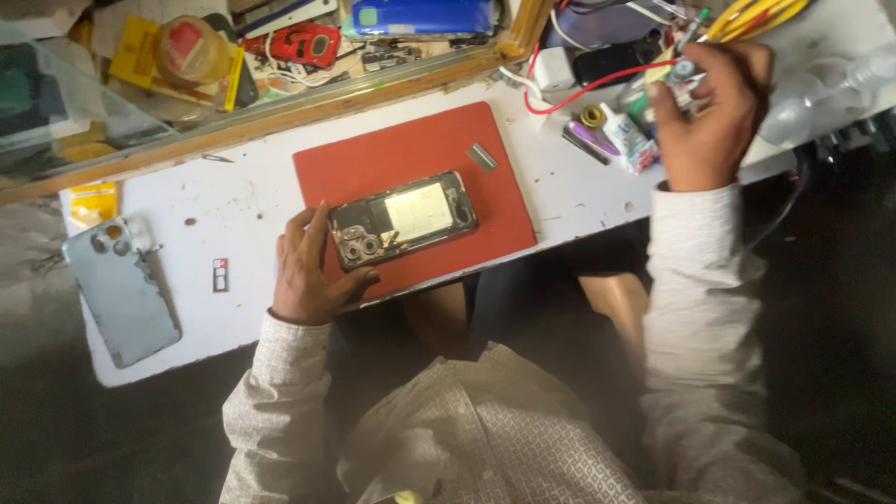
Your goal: The person uses a small metal prying tool to carefully separate and remove the back cover from a smartphone. The back cover is pried off along the edges and then set aside, exposing the internal components of the phone.
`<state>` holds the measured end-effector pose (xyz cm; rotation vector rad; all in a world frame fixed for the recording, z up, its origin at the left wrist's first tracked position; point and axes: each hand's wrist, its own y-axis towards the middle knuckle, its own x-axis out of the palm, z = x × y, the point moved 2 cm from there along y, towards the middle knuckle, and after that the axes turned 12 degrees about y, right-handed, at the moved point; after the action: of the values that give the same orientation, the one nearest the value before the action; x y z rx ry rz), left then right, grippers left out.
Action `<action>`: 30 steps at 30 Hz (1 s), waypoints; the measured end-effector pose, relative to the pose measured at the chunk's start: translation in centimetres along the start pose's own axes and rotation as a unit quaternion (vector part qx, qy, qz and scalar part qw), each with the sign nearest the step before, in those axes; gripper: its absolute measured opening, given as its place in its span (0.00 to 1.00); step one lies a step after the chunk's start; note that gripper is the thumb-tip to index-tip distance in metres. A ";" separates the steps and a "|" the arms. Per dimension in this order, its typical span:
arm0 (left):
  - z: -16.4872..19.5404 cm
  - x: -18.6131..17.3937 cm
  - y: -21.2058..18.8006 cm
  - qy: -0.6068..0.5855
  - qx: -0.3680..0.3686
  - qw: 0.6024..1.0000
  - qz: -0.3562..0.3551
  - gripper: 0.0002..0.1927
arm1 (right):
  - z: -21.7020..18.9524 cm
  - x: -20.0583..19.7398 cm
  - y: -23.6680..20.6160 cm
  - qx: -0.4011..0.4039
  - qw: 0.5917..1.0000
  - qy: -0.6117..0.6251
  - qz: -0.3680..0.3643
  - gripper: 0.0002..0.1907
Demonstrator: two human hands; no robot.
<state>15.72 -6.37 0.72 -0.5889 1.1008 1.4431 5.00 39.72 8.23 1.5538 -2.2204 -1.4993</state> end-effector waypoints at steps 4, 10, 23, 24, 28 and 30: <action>-0.7 0.4 -0.3 -0.050 -0.013 0.999 -0.005 0.58 | 0.9 -0.2 0.3 0.049 0.996 -0.009 -0.070 0.21; -0.7 0.4 -0.2 -0.064 -0.047 0.997 -0.019 0.59 | 1.3 -0.2 0.5 -0.130 0.956 -0.259 -0.045 0.19; 0.5 -0.5 -0.1 -0.066 -0.064 0.996 -0.021 0.55 | 6.8 -1.1 -1.0 -0.013 1.000 0.011 -0.018 0.11; 0.5 -0.5 0.0 -0.069 -0.061 0.996 -0.019 0.55 | 6.8 -1.1 -0.9 -0.017 0.999 0.033 -0.010 0.09; 0.4 -0.3 -0.2 -0.072 -0.050 0.996 -0.009 0.54 | 6.8 -1.0 -0.3 0.003 0.999 0.051 0.013 0.09; 0.2 -0.2 -0.3 -0.072 -0.042 0.997 -0.003 0.54 | 6.6 -1.0 0.0 0.007 0.992 0.125 0.024 0.13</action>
<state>16.12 -6.28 0.85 -0.5380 0.9289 1.5083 2.09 44.92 5.15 1.5816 -2.1139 -1.2044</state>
